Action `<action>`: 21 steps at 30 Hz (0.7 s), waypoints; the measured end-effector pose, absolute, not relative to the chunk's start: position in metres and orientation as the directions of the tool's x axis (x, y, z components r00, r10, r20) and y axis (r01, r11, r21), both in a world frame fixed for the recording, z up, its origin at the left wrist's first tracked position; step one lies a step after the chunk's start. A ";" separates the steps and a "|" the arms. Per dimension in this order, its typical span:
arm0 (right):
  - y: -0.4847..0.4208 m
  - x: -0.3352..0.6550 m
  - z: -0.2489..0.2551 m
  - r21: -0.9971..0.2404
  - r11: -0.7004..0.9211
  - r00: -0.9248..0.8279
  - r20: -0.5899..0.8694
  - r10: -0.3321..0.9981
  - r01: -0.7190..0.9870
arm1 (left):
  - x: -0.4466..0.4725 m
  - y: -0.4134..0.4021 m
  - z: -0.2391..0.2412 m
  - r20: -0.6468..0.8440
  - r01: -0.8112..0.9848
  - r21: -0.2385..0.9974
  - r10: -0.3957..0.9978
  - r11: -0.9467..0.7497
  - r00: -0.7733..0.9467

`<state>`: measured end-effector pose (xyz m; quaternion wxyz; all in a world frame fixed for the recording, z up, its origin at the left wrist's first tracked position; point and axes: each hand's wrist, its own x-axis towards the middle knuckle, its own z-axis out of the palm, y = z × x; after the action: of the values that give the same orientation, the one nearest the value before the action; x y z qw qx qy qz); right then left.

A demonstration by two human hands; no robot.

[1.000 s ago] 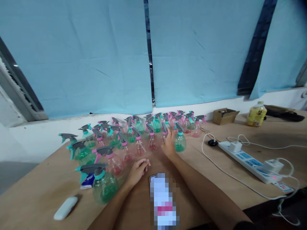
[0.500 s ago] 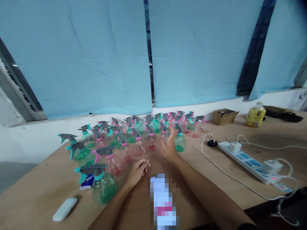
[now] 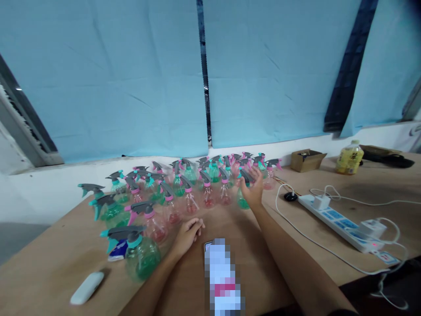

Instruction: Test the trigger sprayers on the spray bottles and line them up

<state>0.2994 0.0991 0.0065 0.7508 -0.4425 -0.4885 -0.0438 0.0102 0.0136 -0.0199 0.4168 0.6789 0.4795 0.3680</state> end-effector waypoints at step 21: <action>0.101 0.291 0.006 -0.906 0.417 -0.110 0.423 0.899 -0.074 | 0.009 0.014 -0.022 0.099 0.336 0.922 0.957 -0.192 0.274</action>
<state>0.2915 0.1005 0.0062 0.5761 -0.3361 -0.6137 0.4225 0.0087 0.0140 -0.0217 0.4206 0.6783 0.4766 0.3686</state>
